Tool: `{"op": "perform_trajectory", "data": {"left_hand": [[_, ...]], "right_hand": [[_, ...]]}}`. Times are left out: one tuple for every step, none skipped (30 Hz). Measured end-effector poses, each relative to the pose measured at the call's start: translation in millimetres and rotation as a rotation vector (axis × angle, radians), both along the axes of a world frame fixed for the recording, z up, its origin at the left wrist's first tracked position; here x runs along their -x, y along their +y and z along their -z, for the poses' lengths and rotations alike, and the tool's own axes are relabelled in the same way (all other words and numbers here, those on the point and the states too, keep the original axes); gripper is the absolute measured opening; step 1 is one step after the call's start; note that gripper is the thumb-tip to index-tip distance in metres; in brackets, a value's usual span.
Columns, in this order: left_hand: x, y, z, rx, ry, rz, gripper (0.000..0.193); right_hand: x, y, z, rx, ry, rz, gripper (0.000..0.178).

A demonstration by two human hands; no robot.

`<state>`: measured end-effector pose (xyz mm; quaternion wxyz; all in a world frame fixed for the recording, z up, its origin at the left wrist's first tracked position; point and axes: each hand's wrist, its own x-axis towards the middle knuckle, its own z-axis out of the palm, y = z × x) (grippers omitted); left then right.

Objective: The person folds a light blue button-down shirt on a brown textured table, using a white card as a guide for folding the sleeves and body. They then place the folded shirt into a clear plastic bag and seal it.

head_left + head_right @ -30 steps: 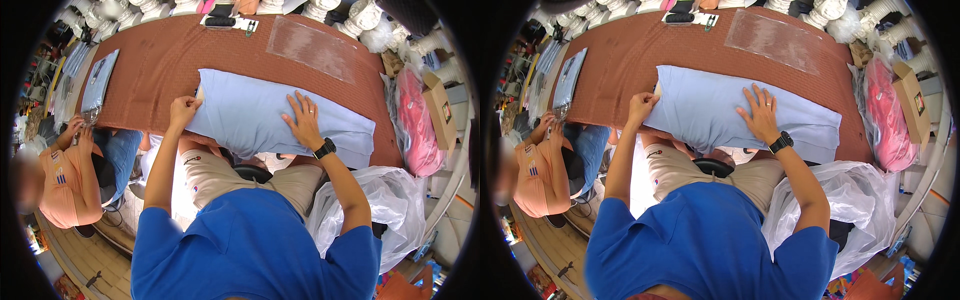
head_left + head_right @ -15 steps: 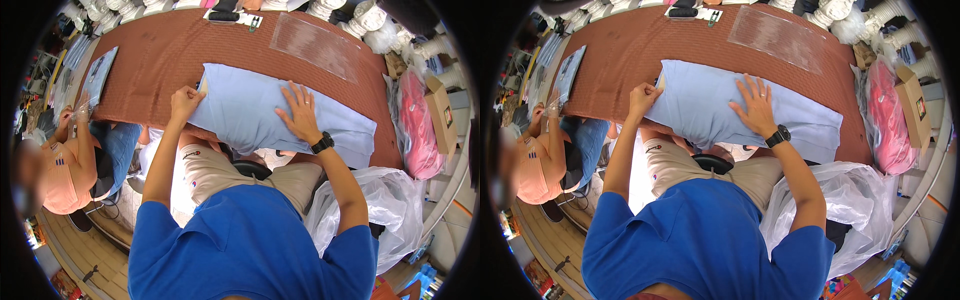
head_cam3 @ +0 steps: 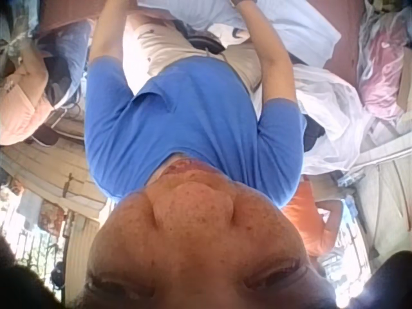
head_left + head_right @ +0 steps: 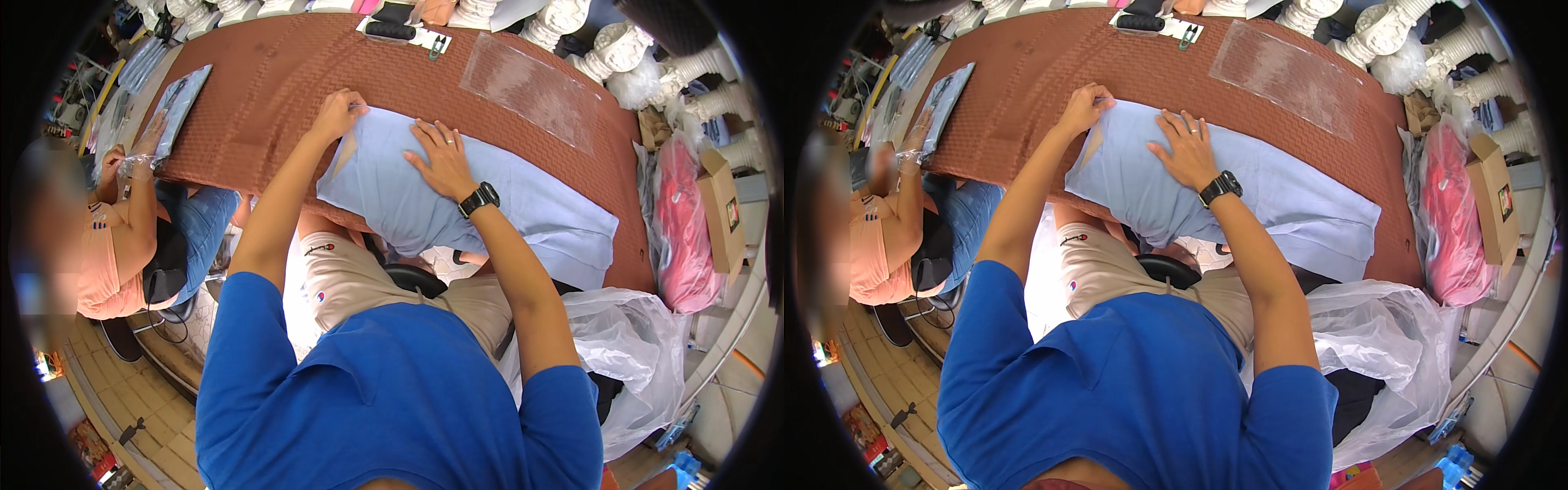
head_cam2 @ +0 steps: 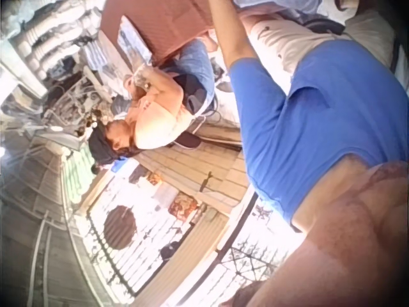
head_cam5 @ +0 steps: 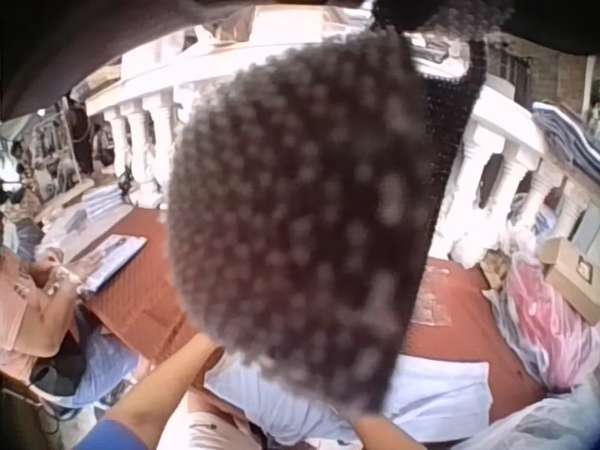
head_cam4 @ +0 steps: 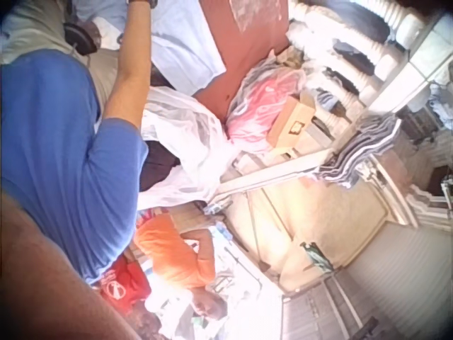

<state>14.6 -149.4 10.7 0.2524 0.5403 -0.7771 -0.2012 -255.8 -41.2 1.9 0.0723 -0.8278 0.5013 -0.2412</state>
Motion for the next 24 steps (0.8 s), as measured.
{"op": "perform_trajectory", "data": {"left_hand": [[-0.7,-4.9,-0.1,-0.028,-0.006,-0.030,0.029],[-0.3,-5.1,-0.3,-0.065,-0.013,-0.064,0.030],[-0.3,-3.4,0.3,-0.101,-0.020,-0.101,0.031],[0.2,0.0,1.8,-0.076,0.061,-0.127,0.032],[1.6,1.5,0.9,-0.045,0.139,-0.151,0.032],[-1.2,4.1,-0.7,-0.013,0.217,-0.177,0.032],[-8.2,10.5,-1.5,0.061,0.233,-0.197,0.033],[-8.9,20.5,-6.6,0.136,0.250,-0.203,0.033],[-11.7,34.4,-12.9,0.207,0.263,-0.209,0.034],[-19.1,54.8,-24.1,0.119,0.264,-0.177,0.033],[-26.5,78.8,-36.3,0.032,0.266,-0.143,0.032],[-33.1,105.6,-44.8,-0.089,0.294,-0.130,0.032],[-37.4,130.0,-48.7,-0.209,0.325,-0.122,0.032],[-40.3,149.4,-44.2,-0.191,0.274,-0.150,0.032],[-40.8,164.1,-33.3,-0.173,0.225,-0.171,0.032],[-41.5,172.7,-23.8,-0.155,0.176,-0.190,0.032],[-41.1,175.8,-18.7,-0.122,0.220,-0.232,0.032],[-39.0,178.0,-14.0,-0.088,0.264,-0.273,0.032],[-37.2,179.8,-10.1,-0.054,0.307,-0.314,0.032],[-33.9,180.2,-7.4,-0.031,0.300,-0.343,0.031],[-30.7,180.6,-5.5,-0.008,0.292,-0.372,0.030],[-28.1,181.2,-4.3,0.014,0.284,-0.400,0.029],[-25.6,181.3,-6.2,-0.012,0.285,-0.420,0.027],[-23.3,182.0,-9.3,-0.039,0.286,-0.440,0.025]], "right_hand": [[-0.2,-2.5,0.7,0.000,0.008,0.003,0.060],[-0.8,-1.8,0.0,-0.009,0.015,0.002,0.060],[-2.9,-1.7,-0.4,-0.017,0.022,-0.002,0.060],[-6.5,-2.9,-0.8,0.011,0.021,-0.004,0.059],[-10.7,-5.5,-6.7,0.045,0.018,-0.004,0.059],[-15.7,-8.3,-9.3,0.078,0.013,-0.005,0.059],[-22.1,-11.4,-8.5,0.037,-0.022,-0.037,0.060],[-24.3,-15.3,-7.5,-0.003,-0.055,-0.055,0.060],[-27.6,-18.3,-4.8,-0.045,-0.091,-0.073,0.060],[-29.9,-20.9,-0.7,-0.041,-0.084,-0.078,0.060],[-31.1,-23.9,4.3,-0.034,-0.075,-0.081,0.060],[-35.3,-26.1,7.8,-0.029,-0.066,-0.093,0.060],[-39.1,-27.6,9.6,-0.027,-0.091,-0.099,0.060],[-43.0,-29.0,10.2,-0.025,-0.116,-0.109,0.061],[-44.2,-30.2,10.7,-0.021,-0.138,-0.112,0.061],[-43.8,-30.8,11.0,-0.014,-0.149,-0.113,0.062],[-43.3,-31.5,9.4,-0.005,-0.161,-0.114,0.063],[-44.2,-31.9,8.1,0.004,-0.173,-0.113,0.064],[-46.5,-32.6,6.9,-0.004,-0.170,-0.105,0.066],[-46.6,-34.5,3.5,-0.009,-0.162,-0.095,0.067],[-46.9,-35.9,0.1,-0.014,-0.154,-0.086,0.069],[-48.1,-36.4,-2.9,-0.046,-0.137,-0.068,0.070],[-49.8,-37.6,-4.8,-0.076,-0.123,-0.048,0.071],[-51.7,-38.3,-6.6,-0.107,-0.108,-0.027,0.072]]}}
